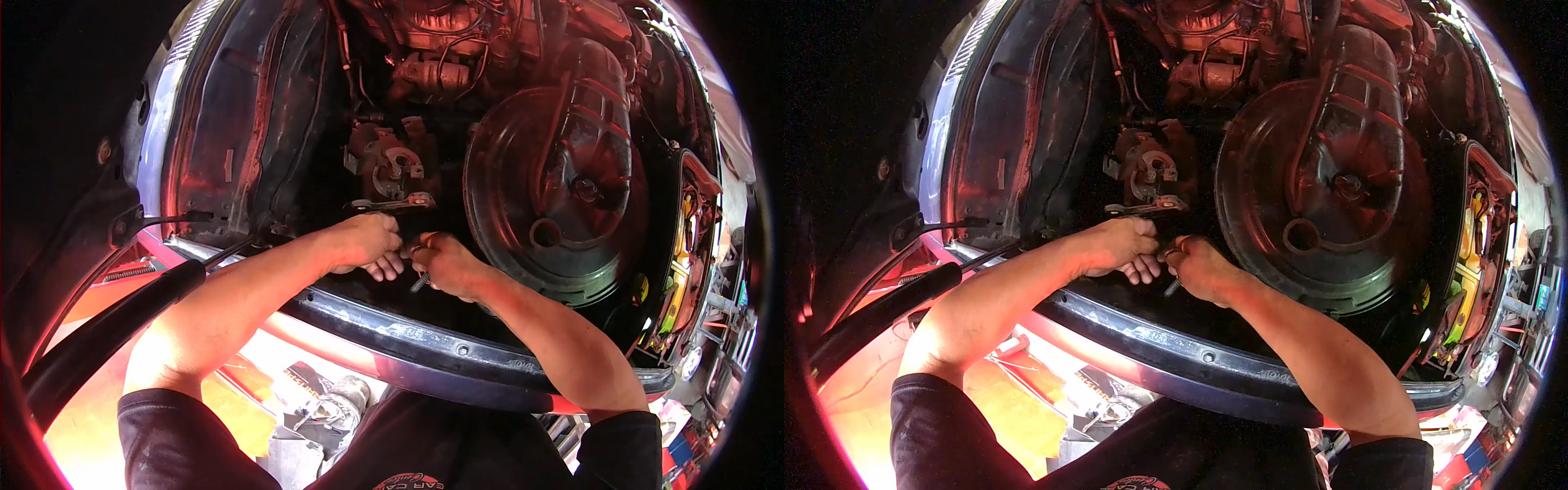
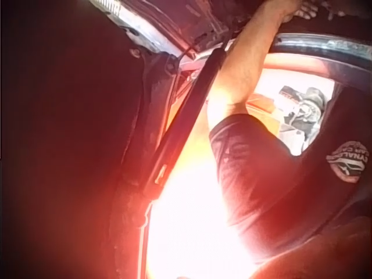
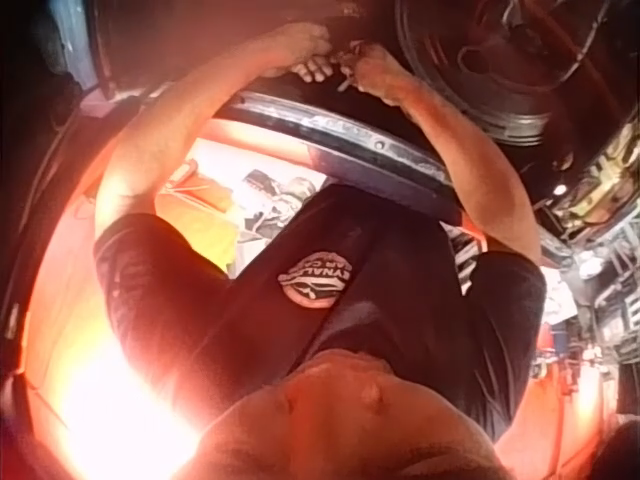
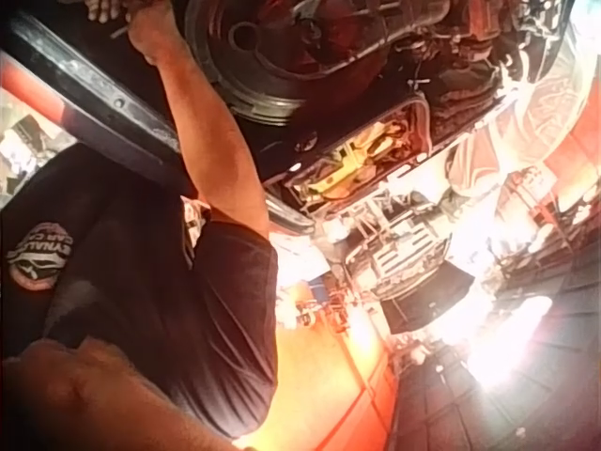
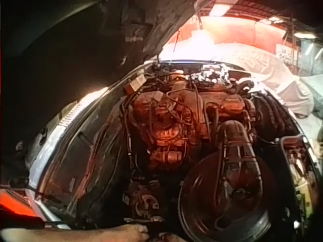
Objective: Inspecting and repairing electrical wiring and connectors within a vehicle's engine bay.
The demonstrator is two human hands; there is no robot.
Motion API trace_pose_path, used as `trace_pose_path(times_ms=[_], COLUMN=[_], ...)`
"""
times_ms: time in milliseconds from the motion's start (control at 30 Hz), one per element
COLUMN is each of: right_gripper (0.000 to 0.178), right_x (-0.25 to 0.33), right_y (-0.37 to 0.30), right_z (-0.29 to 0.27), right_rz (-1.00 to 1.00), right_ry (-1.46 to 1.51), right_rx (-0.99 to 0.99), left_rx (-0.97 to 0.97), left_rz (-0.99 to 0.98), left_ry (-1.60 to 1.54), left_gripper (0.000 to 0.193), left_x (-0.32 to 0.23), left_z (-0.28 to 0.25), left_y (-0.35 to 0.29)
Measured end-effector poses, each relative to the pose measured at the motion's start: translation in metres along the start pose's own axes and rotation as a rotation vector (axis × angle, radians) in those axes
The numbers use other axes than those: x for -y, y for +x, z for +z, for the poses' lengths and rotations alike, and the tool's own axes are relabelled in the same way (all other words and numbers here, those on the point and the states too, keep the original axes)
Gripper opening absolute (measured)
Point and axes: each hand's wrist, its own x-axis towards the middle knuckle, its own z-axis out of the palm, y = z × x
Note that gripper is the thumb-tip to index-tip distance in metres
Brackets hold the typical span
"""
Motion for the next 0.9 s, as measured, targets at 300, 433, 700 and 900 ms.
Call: trace_pose_path(times_ms=[300, 433, 700, 900], right_gripper=[0.019, 0.02, 0.022, 0.024], right_x=[-0.003, 0.001, -0.007, -0.005], right_y=[0.001, 0.0, -0.004, -0.004], right_z=[-0.001, 0.0, 0.003, 0.002], right_rz=[0.072, 0.156, -0.238, -0.242], right_ry=[-0.034, -0.12, -0.437, -0.5], right_rx=[0.034, 0.072, -0.055, -0.023], left_rx=[-0.104, -0.12, -0.054, 0.053], left_rz=[0.291, 0.6, -0.023, 0.022], left_ry=[0.504, 1.046, 0.157, 0.406], left_gripper=[0.005, 0.014, 0.02, 0.028], left_x=[-0.01, -0.003, 0.0, -0.003], left_z=[0.013, 0.008, -0.004, -0.009], left_y=[-0.013, -0.012, -0.002, -0.001])
